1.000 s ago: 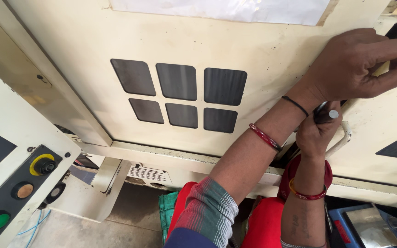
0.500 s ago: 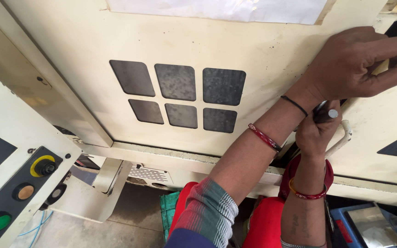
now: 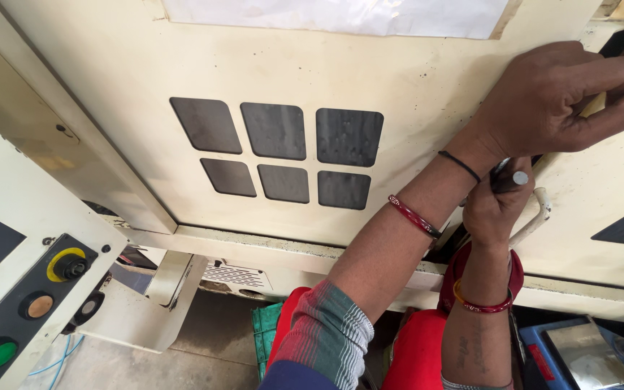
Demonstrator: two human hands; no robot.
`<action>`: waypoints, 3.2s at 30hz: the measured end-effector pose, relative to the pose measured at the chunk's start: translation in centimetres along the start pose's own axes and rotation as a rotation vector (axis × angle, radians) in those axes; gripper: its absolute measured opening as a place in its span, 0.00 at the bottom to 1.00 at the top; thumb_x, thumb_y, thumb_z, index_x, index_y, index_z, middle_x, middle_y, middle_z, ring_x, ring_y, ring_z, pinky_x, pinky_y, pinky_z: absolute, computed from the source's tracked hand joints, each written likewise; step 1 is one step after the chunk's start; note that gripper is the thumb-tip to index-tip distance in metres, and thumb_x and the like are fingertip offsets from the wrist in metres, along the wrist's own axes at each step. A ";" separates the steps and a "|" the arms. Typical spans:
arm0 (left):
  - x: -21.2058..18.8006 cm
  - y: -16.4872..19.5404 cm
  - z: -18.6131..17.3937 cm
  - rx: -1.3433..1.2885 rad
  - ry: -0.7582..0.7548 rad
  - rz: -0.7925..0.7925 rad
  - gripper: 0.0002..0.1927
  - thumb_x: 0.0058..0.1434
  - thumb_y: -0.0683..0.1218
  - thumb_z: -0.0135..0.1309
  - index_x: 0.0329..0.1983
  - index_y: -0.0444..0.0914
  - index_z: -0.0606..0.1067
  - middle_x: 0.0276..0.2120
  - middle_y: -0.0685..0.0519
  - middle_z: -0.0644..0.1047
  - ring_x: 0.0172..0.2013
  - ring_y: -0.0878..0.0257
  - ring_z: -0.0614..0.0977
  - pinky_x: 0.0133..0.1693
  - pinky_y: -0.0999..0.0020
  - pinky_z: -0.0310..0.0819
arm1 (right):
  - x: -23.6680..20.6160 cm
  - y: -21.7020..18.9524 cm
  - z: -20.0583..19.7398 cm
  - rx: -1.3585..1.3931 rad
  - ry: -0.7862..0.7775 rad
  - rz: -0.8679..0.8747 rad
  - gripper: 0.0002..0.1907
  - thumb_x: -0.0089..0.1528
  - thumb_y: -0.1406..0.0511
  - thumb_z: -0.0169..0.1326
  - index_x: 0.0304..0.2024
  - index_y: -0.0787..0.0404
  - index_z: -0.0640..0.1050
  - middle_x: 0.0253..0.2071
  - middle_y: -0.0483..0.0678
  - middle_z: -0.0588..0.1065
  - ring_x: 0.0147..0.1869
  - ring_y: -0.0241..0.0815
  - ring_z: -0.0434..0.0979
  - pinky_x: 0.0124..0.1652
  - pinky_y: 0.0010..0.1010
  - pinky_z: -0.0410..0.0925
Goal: The person opens a machine door, uses a dial indicator to measure a metal part inside, and then closes the door. The person repeats this process multiple times, handling the dial indicator and the machine door.
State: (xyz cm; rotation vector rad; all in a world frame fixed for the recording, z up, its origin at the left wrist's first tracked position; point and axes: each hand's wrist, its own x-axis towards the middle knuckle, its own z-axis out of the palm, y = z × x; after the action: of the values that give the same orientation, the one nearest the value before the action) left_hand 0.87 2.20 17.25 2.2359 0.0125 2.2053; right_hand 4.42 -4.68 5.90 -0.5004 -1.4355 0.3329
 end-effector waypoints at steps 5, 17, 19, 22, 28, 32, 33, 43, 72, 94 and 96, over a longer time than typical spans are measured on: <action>0.0 -0.1 0.0 0.008 -0.002 0.008 0.07 0.67 0.59 0.59 0.37 0.54 0.78 0.19 0.64 0.73 0.22 0.70 0.74 0.30 0.71 0.68 | 0.0 -0.1 0.0 0.015 -0.006 -0.007 0.11 0.76 0.74 0.48 0.60 0.70 0.69 0.47 0.42 0.73 0.47 0.26 0.68 0.47 0.17 0.63; 0.3 0.5 -0.3 0.015 -0.016 0.000 0.09 0.67 0.58 0.58 0.33 0.55 0.76 0.17 0.64 0.70 0.21 0.71 0.73 0.30 0.72 0.67 | -0.1 0.4 -0.1 0.000 0.014 0.027 0.09 0.76 0.74 0.48 0.59 0.69 0.70 0.40 0.41 0.72 0.40 0.26 0.67 0.41 0.16 0.62; 0.5 0.7 -0.4 0.007 0.015 0.025 0.10 0.67 0.58 0.57 0.33 0.53 0.76 0.17 0.64 0.70 0.22 0.70 0.73 0.29 0.71 0.67 | -0.1 0.4 -0.1 0.006 0.012 0.022 0.07 0.77 0.74 0.48 0.57 0.69 0.70 0.40 0.41 0.72 0.41 0.26 0.67 0.41 0.16 0.62; 0.7 0.9 -0.5 -0.013 0.034 0.040 0.11 0.67 0.57 0.57 0.32 0.51 0.76 0.19 0.64 0.70 0.22 0.69 0.72 0.28 0.71 0.66 | 0.0 0.2 0.0 0.028 0.009 0.025 0.08 0.77 0.74 0.49 0.58 0.69 0.70 0.41 0.42 0.72 0.41 0.26 0.67 0.41 0.16 0.62; 0.5 0.7 -0.6 -0.023 -0.005 0.015 0.12 0.68 0.58 0.57 0.30 0.53 0.74 0.17 0.65 0.70 0.21 0.71 0.73 0.30 0.72 0.67 | -0.1 0.3 -0.1 0.030 0.001 0.016 0.08 0.77 0.73 0.49 0.58 0.69 0.70 0.38 0.41 0.72 0.38 0.25 0.67 0.39 0.16 0.61; 0.4 0.3 -0.3 0.001 -0.003 0.017 0.10 0.67 0.58 0.58 0.32 0.53 0.76 0.17 0.64 0.70 0.21 0.71 0.73 0.29 0.71 0.66 | -0.1 0.5 -0.2 0.019 0.001 0.015 0.06 0.77 0.73 0.50 0.55 0.69 0.70 0.38 0.41 0.72 0.38 0.25 0.67 0.38 0.16 0.61; 0.4 0.3 -0.3 0.002 -0.001 0.019 0.09 0.67 0.58 0.58 0.33 0.54 0.77 0.17 0.64 0.70 0.21 0.71 0.73 0.29 0.71 0.66 | 0.0 0.5 -0.2 0.011 0.000 0.006 0.07 0.76 0.74 0.49 0.57 0.69 0.70 0.40 0.42 0.73 0.40 0.25 0.67 0.41 0.16 0.61; 0.1 -0.1 0.0 -0.020 -0.002 0.017 0.09 0.68 0.59 0.58 0.34 0.55 0.77 0.17 0.65 0.72 0.20 0.71 0.72 0.29 0.71 0.66 | 0.1 0.2 0.0 0.015 0.002 0.004 0.12 0.75 0.74 0.49 0.61 0.69 0.70 0.46 0.42 0.73 0.45 0.26 0.68 0.46 0.17 0.63; 0.8 0.9 -0.6 -0.055 0.004 0.055 0.12 0.69 0.58 0.57 0.31 0.53 0.75 0.20 0.67 0.71 0.21 0.73 0.72 0.29 0.73 0.66 | -0.2 0.1 -0.1 -0.003 0.018 0.024 0.08 0.76 0.73 0.50 0.57 0.69 0.70 0.35 0.41 0.72 0.34 0.25 0.67 0.35 0.16 0.60; 1.0 0.9 -0.7 -0.074 0.020 0.081 0.12 0.69 0.58 0.56 0.31 0.53 0.75 0.20 0.68 0.71 0.20 0.73 0.72 0.29 0.73 0.65 | -0.2 0.2 -0.1 0.008 0.005 0.002 0.06 0.77 0.74 0.49 0.56 0.69 0.70 0.36 0.42 0.72 0.36 0.25 0.67 0.37 0.16 0.61; 1.0 0.9 -0.7 -0.075 0.014 0.073 0.12 0.69 0.58 0.56 0.30 0.53 0.74 0.20 0.68 0.71 0.20 0.73 0.72 0.29 0.73 0.65 | -0.2 0.1 0.0 0.026 0.012 0.025 0.06 0.76 0.74 0.49 0.55 0.68 0.70 0.35 0.41 0.72 0.34 0.25 0.67 0.35 0.16 0.60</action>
State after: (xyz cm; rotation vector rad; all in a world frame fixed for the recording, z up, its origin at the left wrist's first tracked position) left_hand 0.21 1.33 18.23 2.2167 -0.1520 2.2171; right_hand 4.45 -4.68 5.66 -0.4986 -1.4121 0.3673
